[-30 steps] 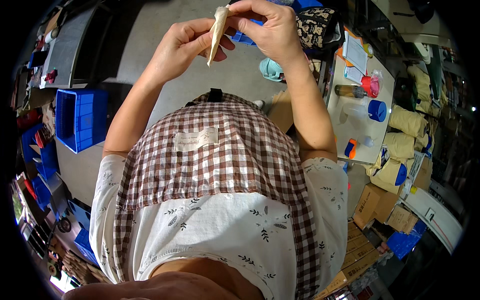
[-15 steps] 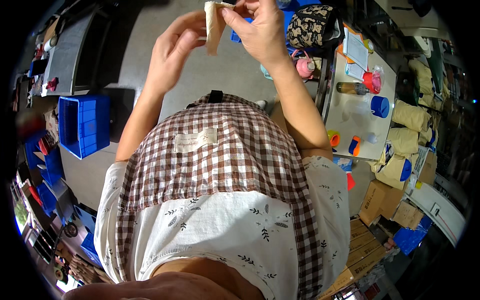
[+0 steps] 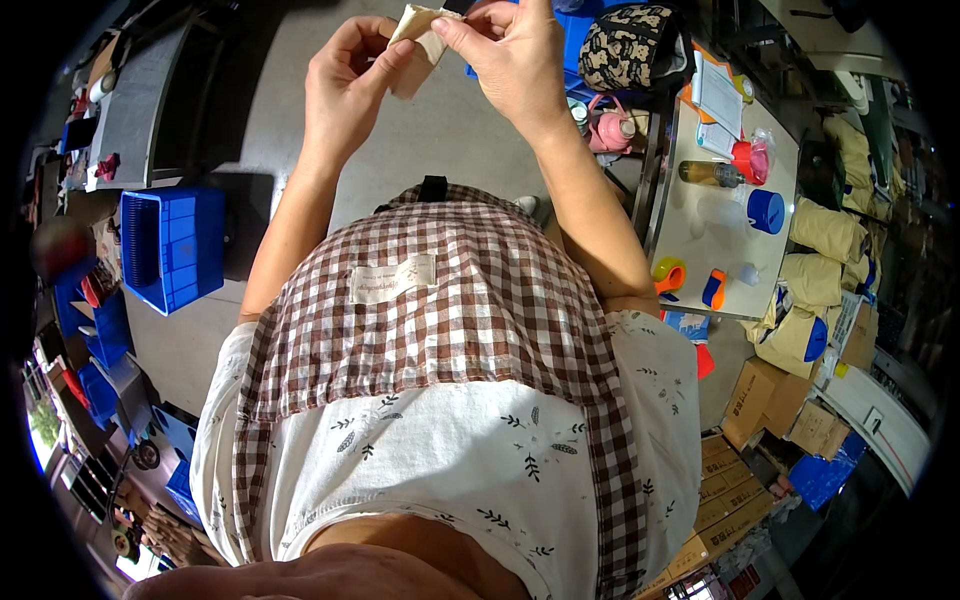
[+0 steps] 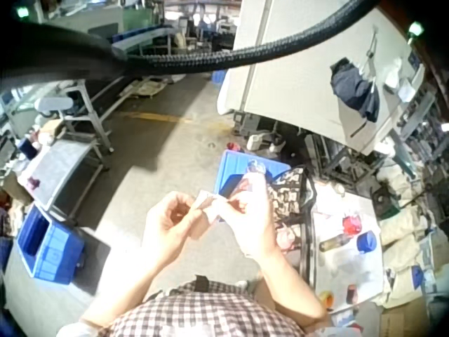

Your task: The person folds a piece of light-colored fabric, then uses a black utility knife to cut a strip of tape. They apply the tape to the folded fabric and place the item into a clear plastic bag, sealing it.

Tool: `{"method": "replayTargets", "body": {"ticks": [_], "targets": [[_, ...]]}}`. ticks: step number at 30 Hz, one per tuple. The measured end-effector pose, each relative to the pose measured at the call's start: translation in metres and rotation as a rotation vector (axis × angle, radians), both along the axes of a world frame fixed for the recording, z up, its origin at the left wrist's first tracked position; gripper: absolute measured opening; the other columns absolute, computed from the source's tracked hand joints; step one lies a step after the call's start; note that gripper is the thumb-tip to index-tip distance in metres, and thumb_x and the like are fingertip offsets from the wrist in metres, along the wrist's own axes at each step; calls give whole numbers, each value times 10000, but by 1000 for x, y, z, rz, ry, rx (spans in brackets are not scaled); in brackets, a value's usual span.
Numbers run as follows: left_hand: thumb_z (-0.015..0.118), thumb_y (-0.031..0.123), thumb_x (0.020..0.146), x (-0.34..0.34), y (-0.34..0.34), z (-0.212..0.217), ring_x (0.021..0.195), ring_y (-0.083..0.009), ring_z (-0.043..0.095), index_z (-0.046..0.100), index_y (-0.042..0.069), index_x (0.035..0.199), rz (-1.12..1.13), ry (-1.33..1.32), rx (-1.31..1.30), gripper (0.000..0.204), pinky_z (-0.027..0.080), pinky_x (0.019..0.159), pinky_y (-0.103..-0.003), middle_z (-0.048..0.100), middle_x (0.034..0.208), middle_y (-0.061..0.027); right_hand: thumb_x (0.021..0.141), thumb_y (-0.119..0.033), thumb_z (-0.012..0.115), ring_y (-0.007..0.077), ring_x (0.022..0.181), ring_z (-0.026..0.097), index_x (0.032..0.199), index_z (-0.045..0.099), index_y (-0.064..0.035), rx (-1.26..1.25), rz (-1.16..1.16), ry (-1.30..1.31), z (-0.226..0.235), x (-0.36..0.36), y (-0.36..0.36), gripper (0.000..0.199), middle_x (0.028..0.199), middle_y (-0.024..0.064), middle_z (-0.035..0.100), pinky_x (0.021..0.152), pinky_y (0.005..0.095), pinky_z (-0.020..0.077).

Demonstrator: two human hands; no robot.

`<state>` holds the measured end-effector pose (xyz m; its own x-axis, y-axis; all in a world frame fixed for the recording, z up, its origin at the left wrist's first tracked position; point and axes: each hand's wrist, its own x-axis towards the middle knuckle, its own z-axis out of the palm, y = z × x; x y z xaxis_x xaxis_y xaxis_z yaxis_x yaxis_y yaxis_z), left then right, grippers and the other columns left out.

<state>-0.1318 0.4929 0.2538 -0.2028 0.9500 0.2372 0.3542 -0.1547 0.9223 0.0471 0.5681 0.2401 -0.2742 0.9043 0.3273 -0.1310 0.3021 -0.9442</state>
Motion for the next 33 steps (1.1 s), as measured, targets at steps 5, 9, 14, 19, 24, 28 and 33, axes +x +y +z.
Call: {"method": "replayTargets", "body": {"ticks": [5, 9, 14, 19, 24, 28, 33], "targets": [[787, 127, 911, 11, 3, 10, 836, -139, 662, 645, 4, 1116, 4, -79, -148, 278, 541, 713, -293, 711, 896, -64, 904, -30, 769, 85, 727, 652, 1053, 603, -14, -66, 37, -85, 8, -1, -5, 223, 863, 71, 706, 627, 227, 514], [776, 182, 923, 5, 6, -6, 804, -117, 662, 679, 21, 1133, 52, -61, -45, 282, 545, 707, -269, 721, 911, -48, 926, -33, 741, 87, 747, 653, 1016, 655, 2, -145, 76, -17, 8, -6, -10, 129, 878, 54, 723, 655, 232, 520], [733, 242, 986, -4, 9, -8, 796, -68, 649, 717, 29, 1109, -24, -165, -68, 246, 538, 690, -236, 728, 920, -11, 945, -52, 734, 92, 770, 657, 1077, 704, 3, -327, 185, 118, -12, 0, 2, 146, 899, 46, 726, 707, 235, 529], [689, 238, 1019, -2, 8, -14, 827, -53, 629, 706, 33, 1097, -37, -198, -49, 220, 506, 700, -215, 701, 921, 4, 941, -81, 744, 106, 777, 676, 1025, 704, 22, -432, 202, 40, -12, -1, 4, 139, 905, 50, 730, 733, 251, 555], [679, 259, 1025, 1, 7, -8, 816, -41, 608, 686, 39, 1089, -23, -65, -22, 229, 489, 709, -205, 685, 919, 11, 922, -66, 760, 123, 797, 692, 995, 714, 25, -380, 245, 54, -12, 4, 5, 126, 904, 58, 736, 746, 267, 568], [674, 269, 1027, 4, 4, 6, 789, -51, 611, 674, 44, 1065, -98, -183, -172, 228, 494, 699, -212, 678, 913, 8, 913, -40, 762, 141, 858, 706, 1082, 690, 29, -404, 290, 49, -19, 7, 8, 197, 967, 74, 736, 794, 279, 573], [736, 249, 977, -9, 9, -1, 752, -97, 642, 602, 43, 1115, -263, -431, -254, 282, 490, 628, -229, 677, 879, -49, 939, -95, 756, 112, 933, 681, 1090, 739, -30, -244, 395, 229, -41, 10, 13, 165, 989, 42, 747, 890, 265, 532]]}}
